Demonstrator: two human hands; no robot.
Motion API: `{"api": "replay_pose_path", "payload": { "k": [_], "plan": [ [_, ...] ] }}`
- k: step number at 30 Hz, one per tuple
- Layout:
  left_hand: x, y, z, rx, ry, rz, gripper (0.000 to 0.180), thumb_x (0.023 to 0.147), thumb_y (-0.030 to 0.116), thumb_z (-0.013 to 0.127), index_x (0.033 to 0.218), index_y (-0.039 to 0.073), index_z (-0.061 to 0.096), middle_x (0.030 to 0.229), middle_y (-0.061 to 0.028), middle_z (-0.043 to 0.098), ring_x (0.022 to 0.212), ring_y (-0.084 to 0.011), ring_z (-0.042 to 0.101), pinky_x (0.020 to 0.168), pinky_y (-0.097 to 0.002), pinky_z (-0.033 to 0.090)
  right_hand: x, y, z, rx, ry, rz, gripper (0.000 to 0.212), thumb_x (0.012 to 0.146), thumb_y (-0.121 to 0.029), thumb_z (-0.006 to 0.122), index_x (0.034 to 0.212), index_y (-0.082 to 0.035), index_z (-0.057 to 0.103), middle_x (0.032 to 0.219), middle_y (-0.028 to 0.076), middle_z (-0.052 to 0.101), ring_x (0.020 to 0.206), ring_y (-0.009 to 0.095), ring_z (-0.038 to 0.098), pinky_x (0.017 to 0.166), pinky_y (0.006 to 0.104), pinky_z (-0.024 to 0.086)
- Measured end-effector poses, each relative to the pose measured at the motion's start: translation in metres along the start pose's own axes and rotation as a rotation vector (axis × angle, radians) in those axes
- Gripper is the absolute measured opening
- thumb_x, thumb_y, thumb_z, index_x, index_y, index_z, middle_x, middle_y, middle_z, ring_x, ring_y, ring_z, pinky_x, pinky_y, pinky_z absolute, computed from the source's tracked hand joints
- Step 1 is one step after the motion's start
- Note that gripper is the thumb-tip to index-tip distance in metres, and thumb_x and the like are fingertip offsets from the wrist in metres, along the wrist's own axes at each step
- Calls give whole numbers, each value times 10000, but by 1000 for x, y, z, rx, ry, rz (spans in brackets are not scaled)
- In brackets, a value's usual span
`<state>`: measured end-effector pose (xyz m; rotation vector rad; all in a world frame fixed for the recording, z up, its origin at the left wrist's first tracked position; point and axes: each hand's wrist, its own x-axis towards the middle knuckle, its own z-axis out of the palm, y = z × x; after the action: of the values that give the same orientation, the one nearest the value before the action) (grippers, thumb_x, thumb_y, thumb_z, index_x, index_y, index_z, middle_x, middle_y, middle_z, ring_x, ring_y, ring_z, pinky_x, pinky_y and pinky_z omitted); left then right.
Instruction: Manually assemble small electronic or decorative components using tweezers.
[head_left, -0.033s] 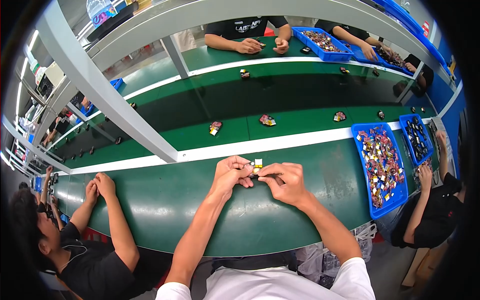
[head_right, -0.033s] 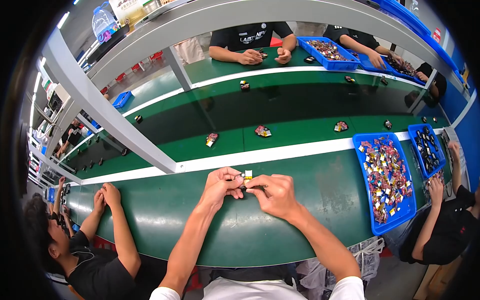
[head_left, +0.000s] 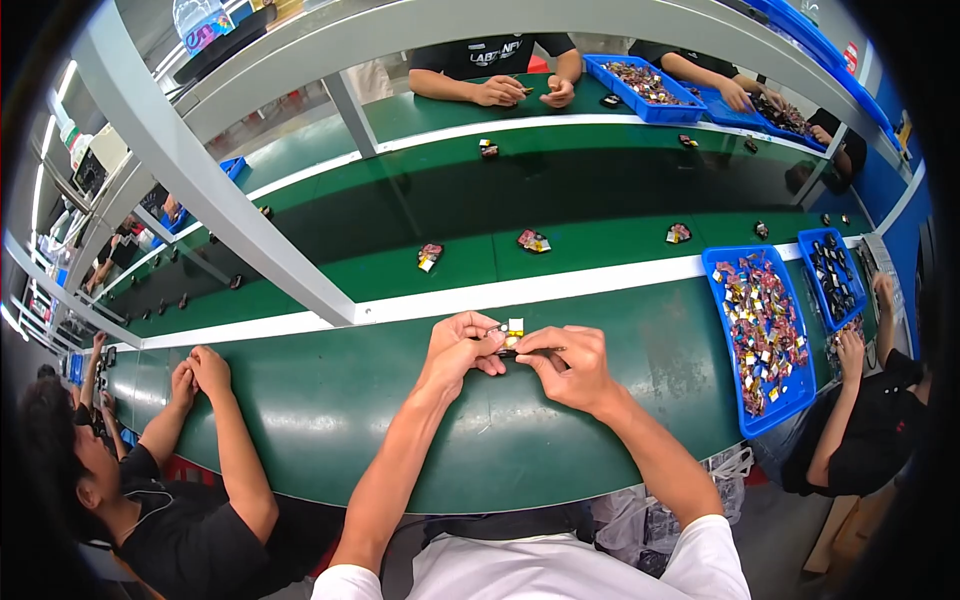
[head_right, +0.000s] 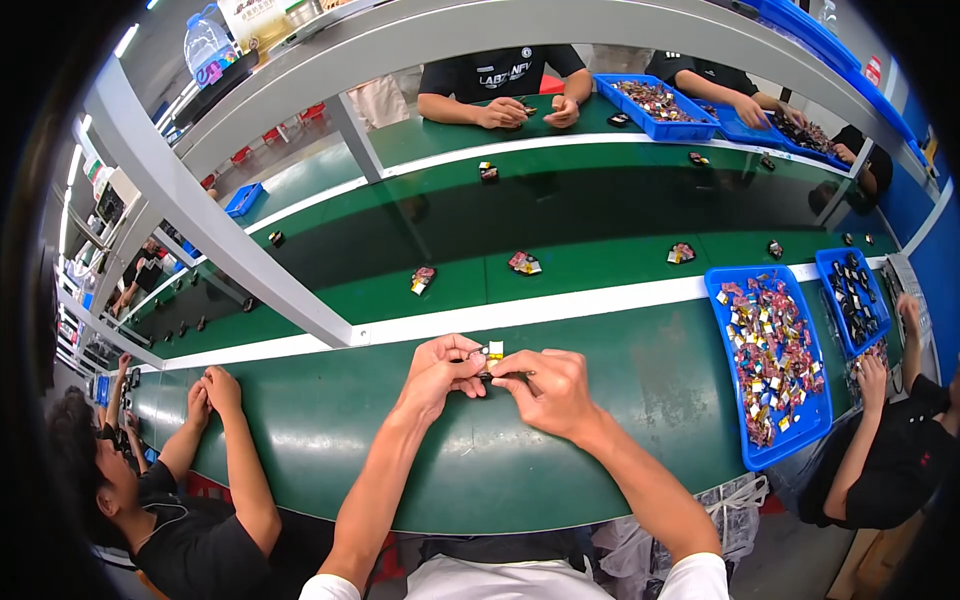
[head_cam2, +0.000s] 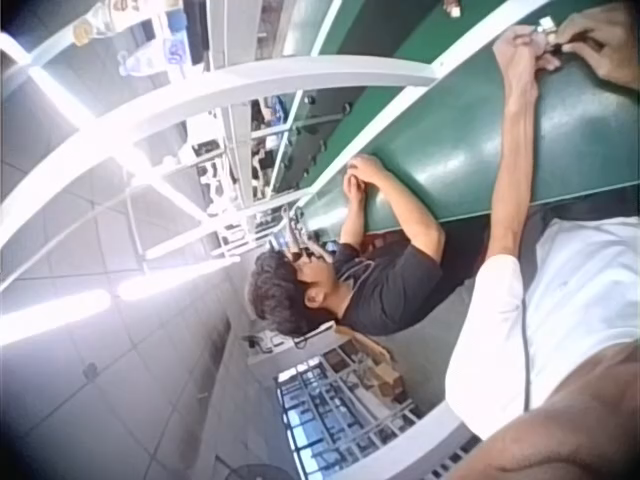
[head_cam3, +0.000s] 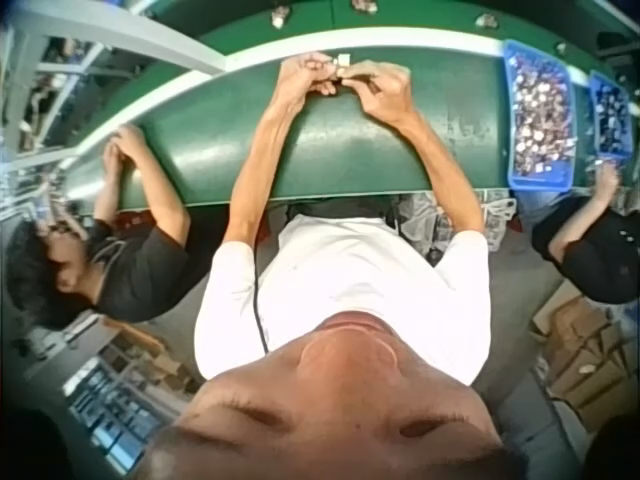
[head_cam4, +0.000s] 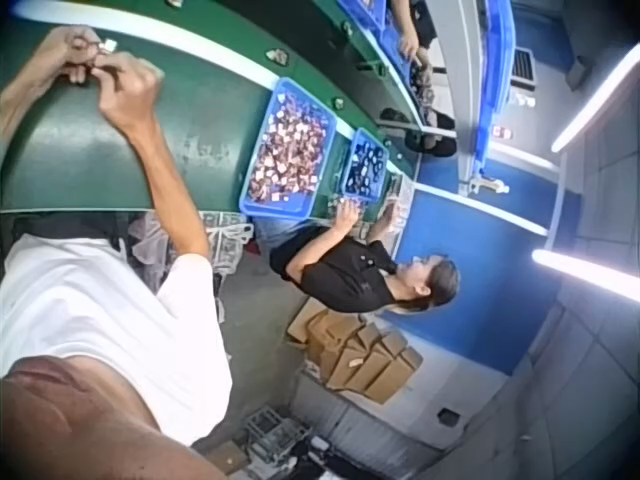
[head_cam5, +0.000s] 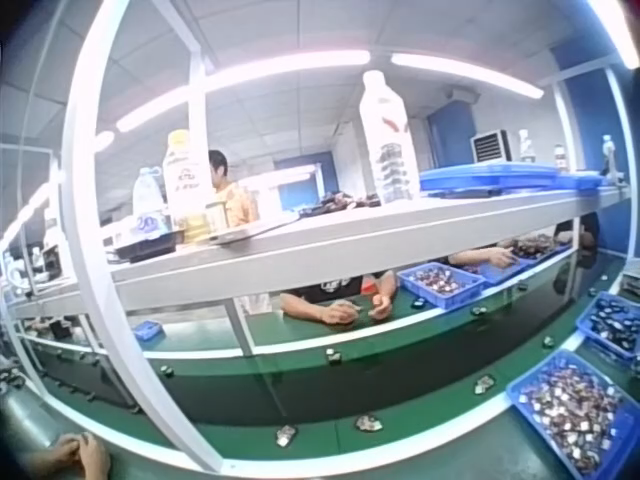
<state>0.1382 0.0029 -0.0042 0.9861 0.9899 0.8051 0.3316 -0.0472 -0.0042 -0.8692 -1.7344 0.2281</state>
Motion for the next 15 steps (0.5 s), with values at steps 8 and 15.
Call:
{"api": "replay_pose_path", "payload": {
  "k": [8, 15],
  "plan": [
    [22, 13, -22, 137, 122, 122, 182, 888, -40, 657, 1049, -103, 599, 880, -170, 657, 563, -210, 681, 484, -277, 554, 5, 0, -8, -4, 78, 41, 212, 705, 40, 804, 853, -63, 692, 873, 42, 757, 422, 125, 476, 465, 272, 401],
    [100, 43, -19, 568, 357, 267, 149, 915, 44, 667, 1022, -59, 667, 891, -145, 677, 653, -253, 714, 582, -350, 590, -4, 6, -3, -126, 89, 77, 146, 742, -27, 811, 846, -78, 723, 695, 26, 698, 413, 144, 480, 461, 281, 407]
  ]
}}
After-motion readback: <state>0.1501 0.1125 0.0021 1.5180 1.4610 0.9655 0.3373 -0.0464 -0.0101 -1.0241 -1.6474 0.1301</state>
